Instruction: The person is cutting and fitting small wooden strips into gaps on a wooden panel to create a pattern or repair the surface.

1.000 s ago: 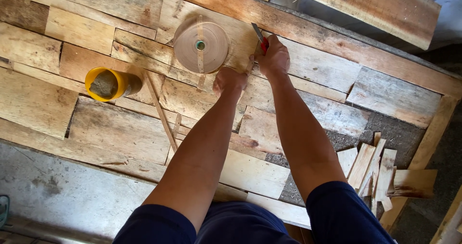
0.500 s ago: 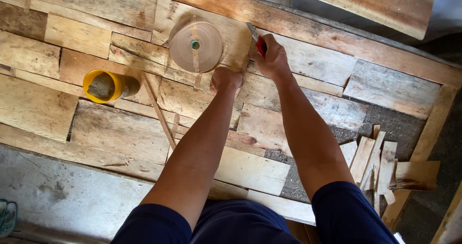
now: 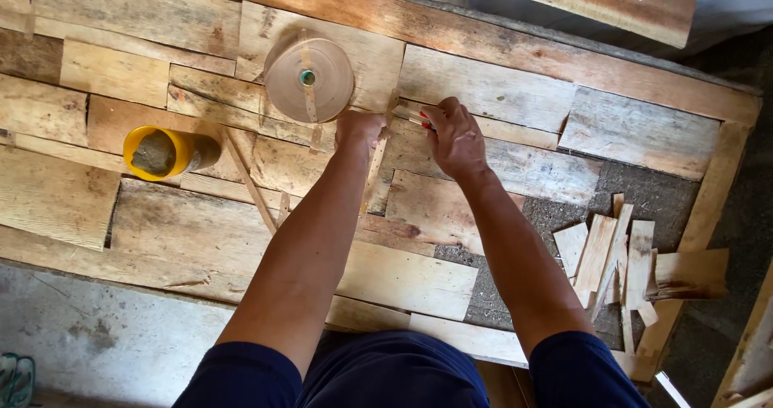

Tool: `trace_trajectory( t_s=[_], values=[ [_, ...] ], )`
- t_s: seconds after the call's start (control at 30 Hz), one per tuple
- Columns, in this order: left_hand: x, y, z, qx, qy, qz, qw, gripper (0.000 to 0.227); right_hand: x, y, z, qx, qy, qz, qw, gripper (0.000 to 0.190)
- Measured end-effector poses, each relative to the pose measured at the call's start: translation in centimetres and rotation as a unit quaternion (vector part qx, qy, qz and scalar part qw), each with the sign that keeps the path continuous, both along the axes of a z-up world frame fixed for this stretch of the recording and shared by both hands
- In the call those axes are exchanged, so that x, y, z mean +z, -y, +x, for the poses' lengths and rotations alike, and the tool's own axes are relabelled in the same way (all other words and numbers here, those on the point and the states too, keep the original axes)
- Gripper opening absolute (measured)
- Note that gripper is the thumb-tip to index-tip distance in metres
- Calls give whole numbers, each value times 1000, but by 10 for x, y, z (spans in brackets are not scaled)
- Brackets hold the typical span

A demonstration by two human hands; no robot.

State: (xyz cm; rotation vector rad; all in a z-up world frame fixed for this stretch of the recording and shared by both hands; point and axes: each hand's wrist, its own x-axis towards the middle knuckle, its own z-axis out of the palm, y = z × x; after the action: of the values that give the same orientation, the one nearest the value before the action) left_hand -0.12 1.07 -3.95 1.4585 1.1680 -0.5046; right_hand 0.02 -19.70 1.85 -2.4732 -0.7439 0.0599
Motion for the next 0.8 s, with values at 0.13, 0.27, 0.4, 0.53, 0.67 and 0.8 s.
trace_trajectory(
  t_s=[0.13, 0.27, 0.4, 0.53, 0.67, 0.8],
  values=[
    [-23, -3, 2, 75, 45, -61, 994, 9, 2, -5, -8, -34, -16, 17, 999, 39],
    [-39, -3, 1, 143, 70, -80, 984, 9, 2, -6, -11, -35, -21, 3, 999, 37],
    [-47, -5, 2, 158, 73, -87, 981, 9, -2, -8, -11, -39, -22, 2, 999, 40],
    [-34, -4, 3, 161, 47, -83, 982, 6, 3, -11, -9, -45, -66, -23, 997, 38],
    [-25, -4, 4, 170, 50, -88, 980, 5, -11, -12, -12, -33, -38, -52, 997, 35],
    [-10, -3, 4, 165, 41, -92, 981, 3, -6, -18, -12, -42, -61, -61, 995, 34]
  ],
)
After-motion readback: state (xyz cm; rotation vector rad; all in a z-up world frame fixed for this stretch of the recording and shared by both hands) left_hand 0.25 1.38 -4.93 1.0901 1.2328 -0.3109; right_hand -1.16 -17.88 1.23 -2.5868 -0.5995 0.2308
